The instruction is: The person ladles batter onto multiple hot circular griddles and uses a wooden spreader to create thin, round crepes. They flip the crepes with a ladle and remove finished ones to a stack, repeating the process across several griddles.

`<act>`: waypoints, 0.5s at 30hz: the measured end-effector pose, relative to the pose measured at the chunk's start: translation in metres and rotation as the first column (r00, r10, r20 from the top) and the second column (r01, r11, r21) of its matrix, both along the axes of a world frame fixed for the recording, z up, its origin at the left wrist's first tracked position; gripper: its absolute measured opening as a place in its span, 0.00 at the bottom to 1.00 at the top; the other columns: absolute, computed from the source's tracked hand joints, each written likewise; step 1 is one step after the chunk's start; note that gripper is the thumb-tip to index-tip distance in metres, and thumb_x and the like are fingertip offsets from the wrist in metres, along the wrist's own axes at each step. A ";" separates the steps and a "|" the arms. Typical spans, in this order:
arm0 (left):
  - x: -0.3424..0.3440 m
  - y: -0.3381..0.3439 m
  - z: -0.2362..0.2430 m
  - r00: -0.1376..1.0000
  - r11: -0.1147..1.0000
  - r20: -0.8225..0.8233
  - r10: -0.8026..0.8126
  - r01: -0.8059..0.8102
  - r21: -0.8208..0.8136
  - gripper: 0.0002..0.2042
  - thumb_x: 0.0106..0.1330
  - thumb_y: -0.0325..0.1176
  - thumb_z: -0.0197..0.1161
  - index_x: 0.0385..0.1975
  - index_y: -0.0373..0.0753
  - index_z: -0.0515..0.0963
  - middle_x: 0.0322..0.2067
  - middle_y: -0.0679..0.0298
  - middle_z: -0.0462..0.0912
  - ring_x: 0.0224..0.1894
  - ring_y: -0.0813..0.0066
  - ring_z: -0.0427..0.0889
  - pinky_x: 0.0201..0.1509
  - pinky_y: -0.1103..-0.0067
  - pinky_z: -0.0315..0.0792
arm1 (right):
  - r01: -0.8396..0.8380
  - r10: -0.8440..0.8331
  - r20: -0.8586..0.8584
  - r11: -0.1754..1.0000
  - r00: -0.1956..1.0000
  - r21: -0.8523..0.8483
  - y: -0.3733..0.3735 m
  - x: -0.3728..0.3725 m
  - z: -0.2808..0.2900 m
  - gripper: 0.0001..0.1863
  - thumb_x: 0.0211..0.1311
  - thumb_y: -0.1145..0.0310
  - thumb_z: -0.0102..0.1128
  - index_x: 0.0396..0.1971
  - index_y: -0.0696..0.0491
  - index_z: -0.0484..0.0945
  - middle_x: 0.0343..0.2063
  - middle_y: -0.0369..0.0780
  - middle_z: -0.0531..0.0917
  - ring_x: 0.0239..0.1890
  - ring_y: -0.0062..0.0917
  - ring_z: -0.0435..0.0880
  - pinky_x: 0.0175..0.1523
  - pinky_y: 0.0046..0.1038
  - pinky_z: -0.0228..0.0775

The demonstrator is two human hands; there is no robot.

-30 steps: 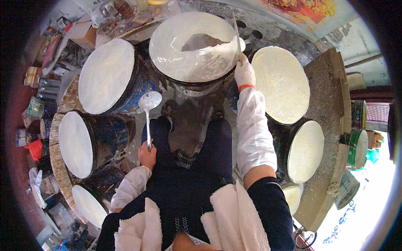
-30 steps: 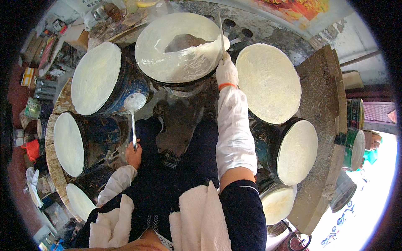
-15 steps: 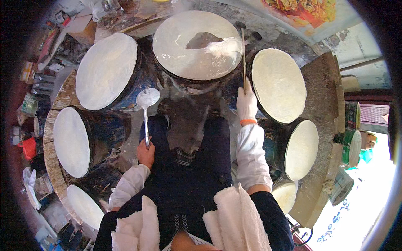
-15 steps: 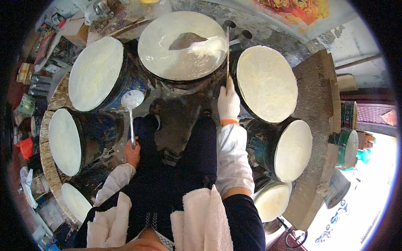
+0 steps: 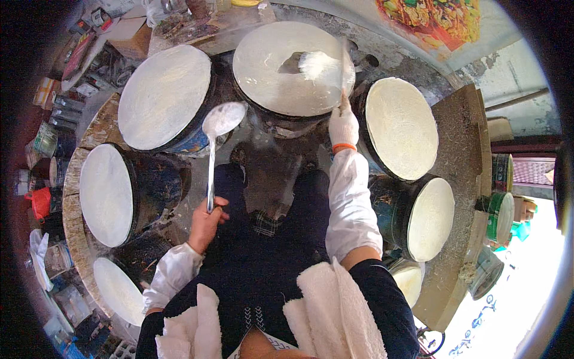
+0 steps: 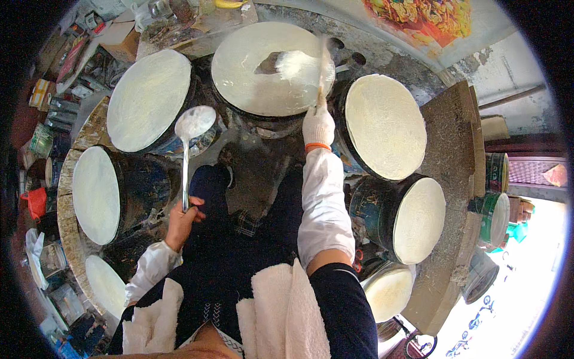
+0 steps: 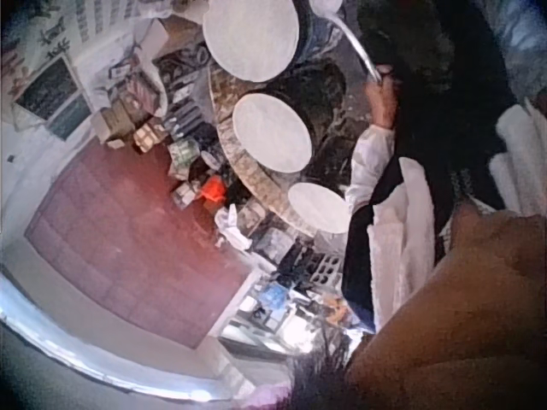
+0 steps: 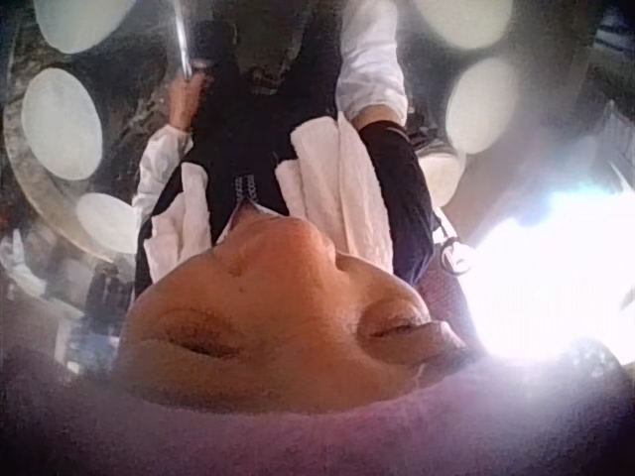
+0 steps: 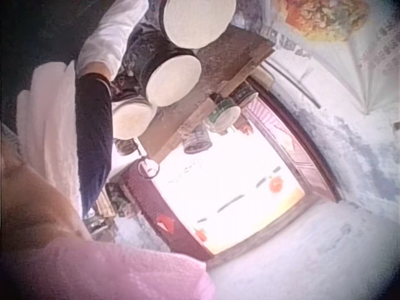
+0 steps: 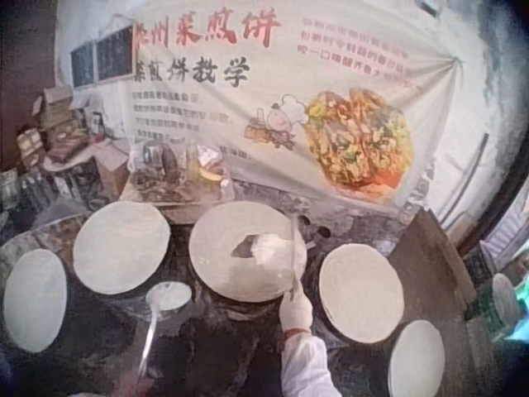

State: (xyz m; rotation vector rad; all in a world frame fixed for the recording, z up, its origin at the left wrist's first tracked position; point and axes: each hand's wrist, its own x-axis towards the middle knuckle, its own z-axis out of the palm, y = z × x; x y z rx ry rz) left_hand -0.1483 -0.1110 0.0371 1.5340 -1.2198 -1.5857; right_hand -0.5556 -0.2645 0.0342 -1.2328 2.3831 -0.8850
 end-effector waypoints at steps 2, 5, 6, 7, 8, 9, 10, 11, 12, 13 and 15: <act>-0.006 -0.015 0.047 0.998 0.974 -0.013 -0.065 0.067 0.219 0.08 0.73 0.29 0.56 0.48 0.38 0.75 0.32 0.68 0.81 0.16 0.86 0.71 0.18 0.87 0.63 | -0.156 0.161 -0.098 0.986 0.982 0.052 -0.002 0.020 0.002 0.30 0.69 0.60 0.50 0.71 0.31 0.60 0.34 0.56 0.84 0.39 0.53 0.84 0.45 0.50 0.76; -0.012 -0.041 0.100 0.974 0.959 -0.206 -0.097 0.146 0.242 0.13 0.75 0.35 0.56 0.53 0.37 0.73 0.28 0.69 0.78 0.15 0.87 0.69 0.17 0.87 0.61 | -0.236 0.242 -0.057 0.967 0.969 0.100 0.002 0.035 0.000 0.29 0.69 0.58 0.50 0.70 0.33 0.63 0.41 0.55 0.84 0.45 0.51 0.84 0.49 0.50 0.75; -0.018 -0.047 0.117 0.972 0.965 -0.220 -0.077 0.128 0.230 0.16 0.77 0.37 0.51 0.59 0.36 0.70 0.25 0.70 0.73 0.14 0.90 0.65 0.16 0.89 0.59 | -0.211 0.210 0.009 0.975 0.978 0.076 0.010 0.037 0.006 0.28 0.69 0.58 0.50 0.70 0.33 0.63 0.42 0.54 0.84 0.45 0.50 0.84 0.50 0.50 0.75; -0.019 -0.052 0.127 0.966 0.968 -0.253 -0.048 0.108 0.227 0.17 0.77 0.37 0.50 0.60 0.36 0.69 0.26 0.70 0.73 0.14 0.90 0.65 0.16 0.89 0.59 | -0.183 0.179 0.076 0.982 0.981 0.055 0.020 0.037 0.012 0.28 0.69 0.58 0.51 0.69 0.34 0.64 0.43 0.54 0.84 0.46 0.50 0.84 0.50 0.49 0.75; -0.023 -0.059 0.136 0.955 0.970 -0.293 -0.035 0.102 0.218 0.18 0.78 0.37 0.50 0.61 0.35 0.68 0.26 0.70 0.74 0.15 0.90 0.64 0.16 0.89 0.59 | -0.114 0.115 0.108 0.993 0.987 -0.018 0.029 0.029 0.005 0.29 0.69 0.59 0.51 0.69 0.33 0.64 0.44 0.53 0.84 0.46 0.50 0.84 0.51 0.48 0.75; -0.025 -0.065 0.140 0.945 0.972 -0.328 -0.013 0.089 0.217 0.19 0.78 0.37 0.50 0.63 0.35 0.68 0.27 0.70 0.74 0.15 0.90 0.64 0.16 0.89 0.59 | -0.125 0.126 0.120 0.992 0.985 -0.015 0.035 0.035 0.006 0.29 0.68 0.59 0.51 0.70 0.33 0.64 0.45 0.53 0.84 0.46 0.50 0.84 0.51 0.48 0.75; -0.028 -0.071 0.140 0.949 0.980 -0.312 -0.040 0.098 0.173 0.20 0.78 0.38 0.48 0.65 0.35 0.66 0.28 0.70 0.74 0.15 0.90 0.64 0.16 0.89 0.59 | -0.137 0.138 0.132 0.990 0.982 -0.012 0.040 0.047 0.007 0.29 0.68 0.59 0.51 0.70 0.33 0.64 0.45 0.53 0.83 0.46 0.50 0.84 0.51 0.48 0.75; -0.033 -0.079 0.140 0.951 0.981 -0.305 -0.047 0.101 0.166 0.20 0.78 0.38 0.48 0.65 0.35 0.66 0.29 0.71 0.74 0.16 0.90 0.64 0.17 0.89 0.60 | -0.145 0.145 0.145 0.989 0.979 -0.009 0.041 0.055 0.007 0.29 0.68 0.60 0.51 0.70 0.32 0.64 0.46 0.53 0.83 0.46 0.51 0.83 0.51 0.47 0.75; -0.040 -0.088 0.141 0.953 0.982 -0.297 -0.054 0.104 0.156 0.20 0.78 0.38 0.48 0.65 0.35 0.66 0.29 0.71 0.74 0.16 0.90 0.64 0.17 0.89 0.60 | -0.207 0.202 0.159 0.978 0.966 0.018 0.035 0.059 -0.003 0.30 0.68 0.60 0.52 0.70 0.32 0.63 0.47 0.53 0.83 0.47 0.50 0.83 0.52 0.46 0.75; -0.047 -0.098 0.141 0.955 0.983 -0.289 -0.061 0.107 0.146 0.20 0.78 0.38 0.48 0.65 0.35 0.66 0.29 0.71 0.74 0.16 0.90 0.64 0.17 0.89 0.60 | -0.222 0.223 0.185 0.975 0.957 -0.028 0.028 0.059 -0.011 0.30 0.67 0.61 0.54 0.69 0.33 0.64 0.45 0.54 0.83 0.47 0.50 0.83 0.52 0.46 0.75; -0.054 -0.119 0.142 0.963 0.984 -0.258 -0.076 0.114 0.136 0.20 0.78 0.38 0.47 0.65 0.35 0.65 0.30 0.71 0.74 0.18 0.90 0.65 0.18 0.88 0.60 | -0.261 0.265 0.156 0.964 0.952 -0.044 0.013 0.052 0.013 0.28 0.67 0.61 0.54 0.68 0.34 0.67 0.42 0.55 0.84 0.47 0.50 0.83 0.53 0.45 0.74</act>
